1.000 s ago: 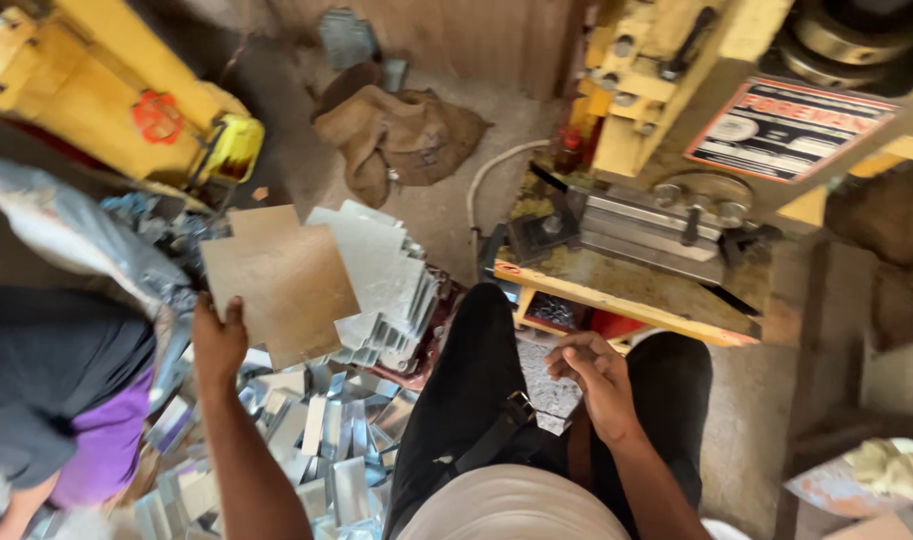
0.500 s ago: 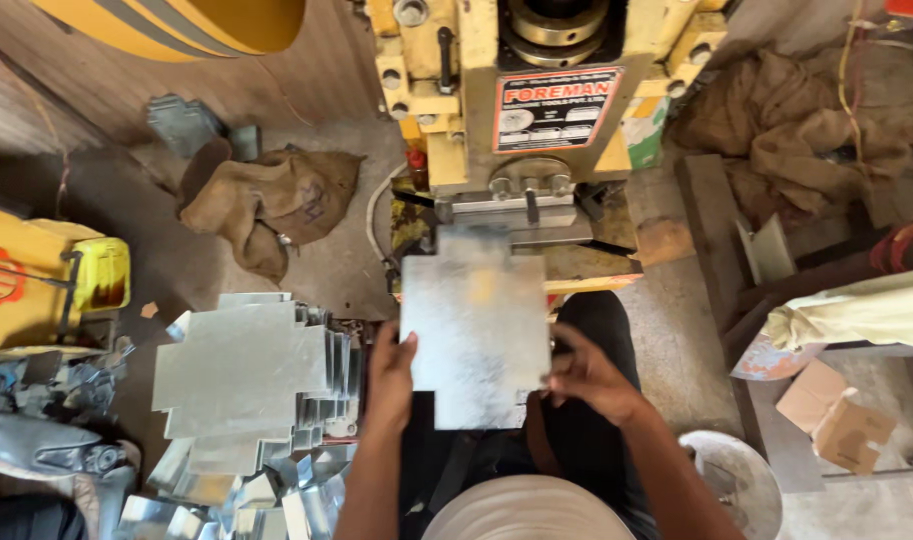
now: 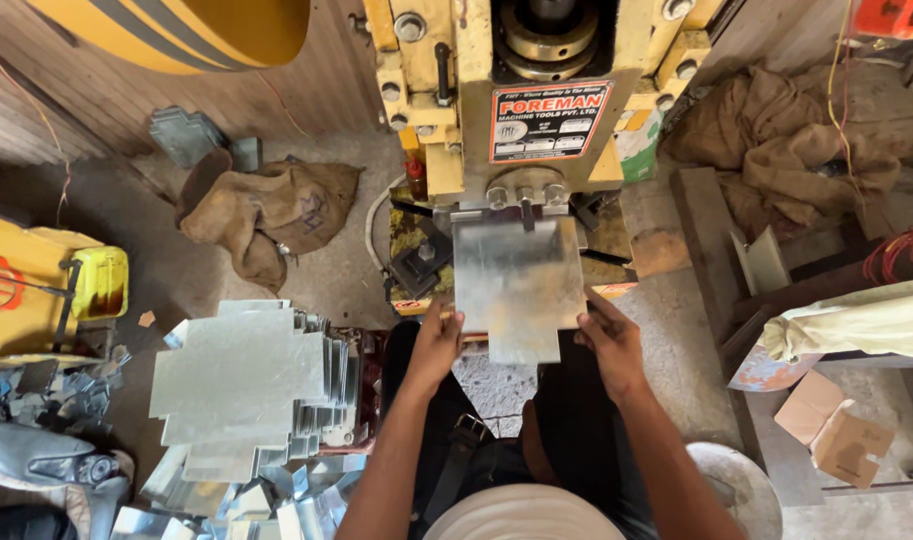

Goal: The person sits on the floor in a workshop and repeatedly places flat metal sheets into a yellow hydraulic press machine. They align the sheets under the press head, operate the machine to stamp or emboss the metal, and then remove the processed sheets to place them in a growing stack.

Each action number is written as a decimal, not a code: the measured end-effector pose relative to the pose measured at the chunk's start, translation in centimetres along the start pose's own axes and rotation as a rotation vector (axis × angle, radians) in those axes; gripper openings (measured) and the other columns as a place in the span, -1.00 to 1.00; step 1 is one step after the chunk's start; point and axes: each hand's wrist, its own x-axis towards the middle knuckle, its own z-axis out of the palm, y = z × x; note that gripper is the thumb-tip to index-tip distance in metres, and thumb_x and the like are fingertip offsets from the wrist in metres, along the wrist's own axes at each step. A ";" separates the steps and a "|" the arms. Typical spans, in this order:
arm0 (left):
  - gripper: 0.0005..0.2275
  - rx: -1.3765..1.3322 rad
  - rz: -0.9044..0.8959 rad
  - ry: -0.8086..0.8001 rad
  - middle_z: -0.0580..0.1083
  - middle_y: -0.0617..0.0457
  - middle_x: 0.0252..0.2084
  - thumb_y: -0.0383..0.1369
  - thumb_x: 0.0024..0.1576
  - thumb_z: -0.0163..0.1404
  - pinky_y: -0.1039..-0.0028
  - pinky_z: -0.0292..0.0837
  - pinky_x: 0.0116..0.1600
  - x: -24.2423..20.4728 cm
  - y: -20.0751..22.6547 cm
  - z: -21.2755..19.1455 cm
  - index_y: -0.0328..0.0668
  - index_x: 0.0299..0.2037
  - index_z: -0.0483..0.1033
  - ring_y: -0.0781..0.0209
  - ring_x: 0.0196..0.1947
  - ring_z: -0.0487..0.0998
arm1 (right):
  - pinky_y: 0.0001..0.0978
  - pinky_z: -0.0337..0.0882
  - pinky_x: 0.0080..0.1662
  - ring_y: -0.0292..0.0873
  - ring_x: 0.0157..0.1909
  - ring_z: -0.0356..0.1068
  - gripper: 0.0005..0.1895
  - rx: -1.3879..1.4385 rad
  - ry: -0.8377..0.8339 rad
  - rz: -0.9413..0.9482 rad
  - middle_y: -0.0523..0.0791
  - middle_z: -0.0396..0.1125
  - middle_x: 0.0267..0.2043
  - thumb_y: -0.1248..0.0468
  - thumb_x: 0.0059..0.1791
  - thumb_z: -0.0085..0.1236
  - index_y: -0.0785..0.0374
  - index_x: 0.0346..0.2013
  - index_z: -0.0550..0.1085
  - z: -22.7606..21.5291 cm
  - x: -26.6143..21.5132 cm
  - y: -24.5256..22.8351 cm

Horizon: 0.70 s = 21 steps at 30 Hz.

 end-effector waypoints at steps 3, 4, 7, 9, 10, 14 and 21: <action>-0.74 -0.085 -0.050 -0.008 0.31 0.18 -0.58 -0.30 0.30 -0.10 0.57 0.15 -0.54 0.4 1.7 0.5 -0.17 0.15 0.33 0.45 -0.64 0.22 | -0.52 0.43 -0.18 -0.39 -0.28 0.29 -0.47 0.007 0.018 -0.049 -0.26 0.31 -0.27 0.36 0.06 0.13 0.27 0.36 0.39 0.3 1.7 0.1; -0.73 -0.079 -0.051 -0.016 0.32 0.16 -0.58 -0.28 0.30 -0.09 0.56 0.14 -0.54 0.3 2.2 0.8 -0.18 0.14 0.33 0.43 -0.65 0.22 | -0.52 0.41 -0.19 -0.39 -0.28 0.26 -0.47 -0.001 0.007 -0.064 -0.25 0.28 -0.28 0.35 0.07 0.13 0.27 0.37 0.40 0.2 2.1 -0.2; -0.69 -0.102 -0.049 -0.030 0.32 0.13 -0.57 -0.20 0.32 -0.09 0.55 0.15 -0.53 -0.2 3.3 1.3 -0.22 0.14 0.34 0.40 -0.65 0.23 | -0.51 0.41 -0.17 -0.42 -0.23 0.30 -0.50 -0.018 0.032 -0.014 -0.25 0.34 -0.23 0.28 0.09 0.06 0.29 0.33 0.40 -0.1 2.4 -0.7; -0.65 -0.131 -0.060 -0.030 0.32 0.13 -0.54 -0.13 0.34 -0.10 0.55 0.15 -0.52 -0.5 3.9 1.3 -0.24 0.14 0.35 0.40 -0.65 0.23 | -0.47 0.43 -0.15 -0.40 -0.22 0.32 -0.52 0.012 0.023 0.007 -0.23 0.37 -0.21 0.20 0.12 0.00 0.33 0.31 0.40 -0.3 2.4 -0.8; -0.63 -0.144 -0.072 -0.028 0.33 0.13 -0.52 -0.10 0.34 -0.11 0.55 0.13 -0.52 -0.5 4.1 1.3 -0.25 0.14 0.34 0.40 -0.65 0.23 | -0.45 0.43 -0.15 -0.37 -0.24 0.30 -0.51 0.047 -0.003 -0.003 -0.20 0.35 -0.22 0.16 0.15 -0.01 0.37 0.32 0.40 -0.4 2.5 -0.7; -0.58 -0.192 -0.130 0.002 0.39 0.12 -0.48 -0.01 0.28 -0.18 0.54 0.18 -0.53 -0.6 4.5 1.3 -0.15 0.15 0.31 0.40 -0.64 0.30 | -0.38 0.42 -0.10 -0.27 -0.22 0.34 -0.43 0.138 -0.052 -0.033 -0.09 0.38 -0.20 0.07 0.20 -0.09 0.47 0.34 0.36 -0.3 2.6 -1.1; -0.40 -0.144 -0.027 -0.027 0.41 0.05 -0.52 0.15 0.33 -0.44 0.55 0.14 -0.55 0.0 3.3 -0.3 -0.21 0.23 0.34 0.38 -0.67 0.28 | -0.34 0.42 -0.08 -0.19 -0.19 0.41 -0.34 0.238 -0.045 0.020 -0.02 0.47 -0.16 -0.16 0.08 -0.20 0.22 0.31 0.29 1.9 3.0 -5.3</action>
